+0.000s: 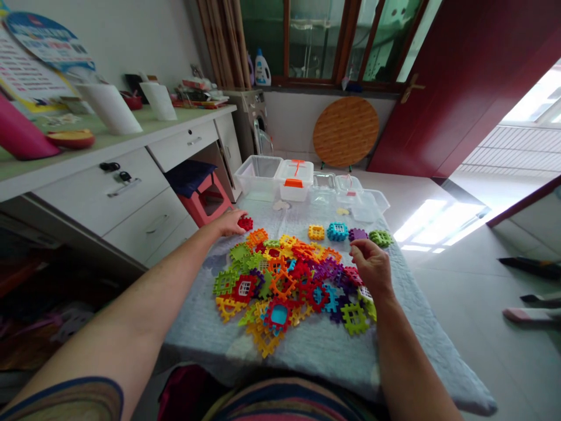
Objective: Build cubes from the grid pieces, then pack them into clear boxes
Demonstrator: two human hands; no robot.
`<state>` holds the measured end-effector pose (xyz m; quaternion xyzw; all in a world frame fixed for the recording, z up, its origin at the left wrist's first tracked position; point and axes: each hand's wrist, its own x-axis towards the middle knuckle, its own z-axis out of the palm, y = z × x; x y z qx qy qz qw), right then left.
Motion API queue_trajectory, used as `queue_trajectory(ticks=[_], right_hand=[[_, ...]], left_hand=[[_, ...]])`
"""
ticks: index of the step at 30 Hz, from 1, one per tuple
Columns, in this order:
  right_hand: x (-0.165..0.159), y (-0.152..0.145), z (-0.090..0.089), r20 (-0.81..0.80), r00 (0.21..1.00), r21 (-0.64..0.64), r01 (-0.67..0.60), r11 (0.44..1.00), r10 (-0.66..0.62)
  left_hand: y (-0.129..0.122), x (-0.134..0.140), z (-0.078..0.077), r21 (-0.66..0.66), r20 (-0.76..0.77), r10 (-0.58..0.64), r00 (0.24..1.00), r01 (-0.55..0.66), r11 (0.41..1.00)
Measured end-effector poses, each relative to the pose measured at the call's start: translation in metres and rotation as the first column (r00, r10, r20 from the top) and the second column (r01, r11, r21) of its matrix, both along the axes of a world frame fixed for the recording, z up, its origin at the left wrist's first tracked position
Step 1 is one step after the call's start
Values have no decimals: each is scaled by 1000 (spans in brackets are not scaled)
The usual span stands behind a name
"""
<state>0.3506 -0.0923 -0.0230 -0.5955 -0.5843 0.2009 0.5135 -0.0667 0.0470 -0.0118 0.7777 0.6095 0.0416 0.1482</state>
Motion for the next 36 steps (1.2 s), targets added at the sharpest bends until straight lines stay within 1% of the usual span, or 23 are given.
queue_trajectory(ticks=[3, 9, 17, 24, 32, 36], right_hand=[[0, 0, 0, 11, 1000, -12, -1, 1000, 2], [0, 0, -2, 44, 999, -26, 1, 1000, 0], [-3, -2, -1, 39, 999, -23, -24, 999, 25], [-2, 0, -3, 70, 997, -64, -24, 998, 29], [-3, -1, -4, 117, 992, -81, -29, 996, 38], [-2, 0, -4, 118, 992, -75, -28, 997, 37]], left_hand=[[7, -1, 3, -45, -60, -34, 998, 31, 999], [10, -2, 7, -119, -87, -52, 995, 42, 992], [8, -2, 5, -95, -115, -35, 993, 24, 995], [12, -3, 5, -106, -95, -90, 991, 80, 991], [9, 8, 8, -102, -163, -140, 977, 125, 987], [12, 10, 11, -96, -191, -150, 970, 133, 986]])
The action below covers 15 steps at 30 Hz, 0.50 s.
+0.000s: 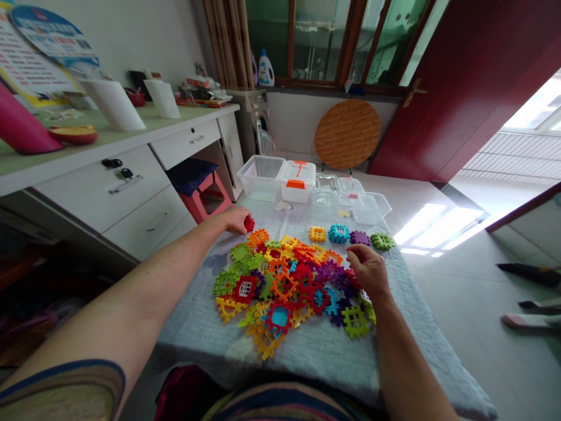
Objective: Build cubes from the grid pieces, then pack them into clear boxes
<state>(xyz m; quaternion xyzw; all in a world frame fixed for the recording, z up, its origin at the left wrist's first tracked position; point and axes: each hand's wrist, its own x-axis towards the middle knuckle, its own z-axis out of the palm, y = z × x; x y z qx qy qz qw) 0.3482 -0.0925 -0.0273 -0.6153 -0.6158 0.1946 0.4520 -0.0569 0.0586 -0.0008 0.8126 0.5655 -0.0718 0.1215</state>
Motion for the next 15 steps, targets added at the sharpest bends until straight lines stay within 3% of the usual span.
queue_trajectory(ticks=[11, 15], right_hand=[[-1, -2, 4, 26, 1000, 3, -1, 1000, 1], [-1, -2, 5, 28, 1000, 15, -9, 1000, 9]], left_hand=[[8, -5, -1, -18, -58, 6, 998, -7, 1000], [2, -6, 4, 42, -81, 23, 996, -20, 999]])
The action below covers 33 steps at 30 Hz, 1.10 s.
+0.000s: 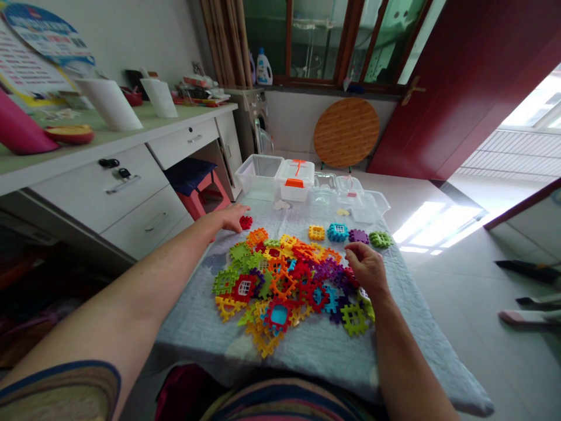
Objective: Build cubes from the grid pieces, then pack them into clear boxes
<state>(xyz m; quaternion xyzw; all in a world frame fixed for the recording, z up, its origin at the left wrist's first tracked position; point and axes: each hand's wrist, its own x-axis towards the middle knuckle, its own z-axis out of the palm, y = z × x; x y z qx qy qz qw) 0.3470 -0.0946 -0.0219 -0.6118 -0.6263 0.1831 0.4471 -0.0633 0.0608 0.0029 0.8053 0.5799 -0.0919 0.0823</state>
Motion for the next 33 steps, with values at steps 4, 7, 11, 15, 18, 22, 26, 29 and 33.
queue_trajectory(ticks=[4, 7, 11, 15, 18, 22, 26, 29, 33], right_hand=[[-2, -1, 2, -12, 1000, 14, -11, 1000, 12], [-4, -2, 2, 7, 1000, 17, -23, 1000, 23], [-6, 0, 2, 63, 994, 29, -87, 996, 85], [-8, 1, 1, 134, 968, 70, -223, 972, 213], [-12, -1, 4, 196, 933, 72, -322, 944, 303], [-22, -11, 14, 258, 858, 0, -459, 889, 443], [-33, -21, 22, 297, 772, -95, -562, 821, 562], [-38, -24, 23, 310, 732, -111, -606, 788, 607], [-39, -23, 22, 306, 716, -113, -628, 770, 628]], left_hand=[[-23, 11, 10, 159, 125, -82, 989, 62, 985], [-51, 32, 19, 132, 266, -177, 948, 146, 980], [-95, 64, 33, 88, 436, -254, 863, 241, 967], [-130, 82, 44, 63, 567, -293, 770, 314, 947], [-142, 87, 42, 83, 563, -323, 761, 337, 938], [-150, 95, 35, 147, 526, -302, 795, 265, 953], [-178, 101, 37, 263, 547, -307, 779, 189, 946], [-208, 101, 35, 252, 516, -382, 766, 291, 923], [-235, 97, 21, 221, 471, -441, 764, 382, 897]])
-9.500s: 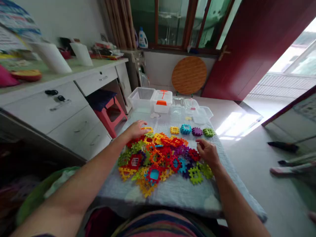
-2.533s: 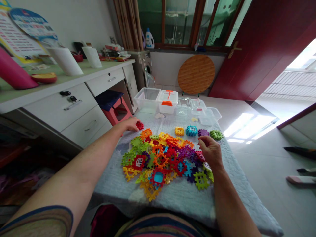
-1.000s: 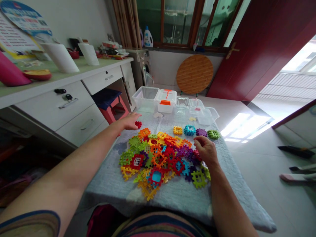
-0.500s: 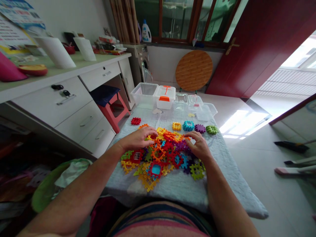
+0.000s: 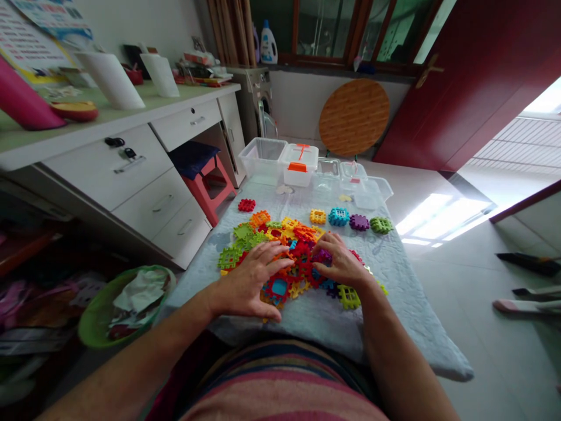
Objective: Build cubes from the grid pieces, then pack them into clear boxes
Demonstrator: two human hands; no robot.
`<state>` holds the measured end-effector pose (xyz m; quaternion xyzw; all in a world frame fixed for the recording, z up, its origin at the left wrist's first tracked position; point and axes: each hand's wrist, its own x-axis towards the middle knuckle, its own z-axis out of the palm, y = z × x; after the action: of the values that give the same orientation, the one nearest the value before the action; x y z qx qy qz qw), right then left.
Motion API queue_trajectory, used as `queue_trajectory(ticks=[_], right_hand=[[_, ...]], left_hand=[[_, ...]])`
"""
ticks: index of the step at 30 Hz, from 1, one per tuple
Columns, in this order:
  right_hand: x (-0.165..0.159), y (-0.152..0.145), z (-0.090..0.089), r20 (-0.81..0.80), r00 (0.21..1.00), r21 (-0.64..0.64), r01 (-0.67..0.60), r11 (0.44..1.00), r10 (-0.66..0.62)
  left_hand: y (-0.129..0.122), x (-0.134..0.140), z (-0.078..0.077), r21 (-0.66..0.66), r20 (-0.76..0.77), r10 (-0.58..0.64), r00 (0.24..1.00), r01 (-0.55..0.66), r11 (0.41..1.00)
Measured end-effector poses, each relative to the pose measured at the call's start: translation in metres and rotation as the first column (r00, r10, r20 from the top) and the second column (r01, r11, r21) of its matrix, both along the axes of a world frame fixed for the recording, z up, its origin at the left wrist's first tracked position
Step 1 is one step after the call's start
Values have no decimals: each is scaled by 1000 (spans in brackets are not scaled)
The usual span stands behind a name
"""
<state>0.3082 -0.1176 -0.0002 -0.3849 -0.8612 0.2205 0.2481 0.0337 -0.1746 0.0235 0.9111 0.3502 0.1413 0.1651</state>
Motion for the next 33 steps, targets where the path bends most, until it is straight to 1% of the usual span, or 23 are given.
queue_trajectory(ticks=[4, 8, 11, 17, 20, 22, 24, 26, 28, 30, 33], right_hand=[[1, 0, -1, 1, 1000, 2, -9, 1000, 9], [4, -1, -2, 43, 999, -23, -21, 1000, 22], [5, 0, -2, 72, 997, -31, -23, 999, 25], [5, 3, -2, 77, 996, -57, -43, 997, 48], [6, 4, -4, 20, 998, -111, -51, 993, 53], [7, 4, -6, -42, 998, -195, -44, 980, 36], [9, 4, -9, -120, 993, -300, -39, 953, 2], [9, 5, -10, -217, 975, -385, -40, 922, -48], [9, 6, -11, -310, 943, -428, -20, 903, -126], [8, 6, -10, -381, 897, -458, 28, 888, -225], [6, 8, -9, -448, 819, -488, 113, 866, -359]], left_hand=[[-10, -2, -16, 47, -20, 1, 1000, 0, 999], [-14, -1, -27, 132, -14, 19, 1000, -17, 991], [-13, -1, -34, 175, -3, 41, 999, -40, 984], [-3, 0, -44, 208, 13, 122, 992, -122, 970], [0, 0, -45, 231, 25, 142, 990, -144, 962], [0, 1, -46, 237, 56, 158, 986, -167, 957], [0, 2, -46, 222, 126, 180, 976, -204, 954], [1, 3, -45, 175, 223, 212, 951, -253, 951], [4, 5, -41, 95, 321, 261, 910, -306, 947], [7, 6, -36, 9, 394, 325, 860, -357, 934], [14, 8, -28, -51, 454, 388, 802, -412, 910]])
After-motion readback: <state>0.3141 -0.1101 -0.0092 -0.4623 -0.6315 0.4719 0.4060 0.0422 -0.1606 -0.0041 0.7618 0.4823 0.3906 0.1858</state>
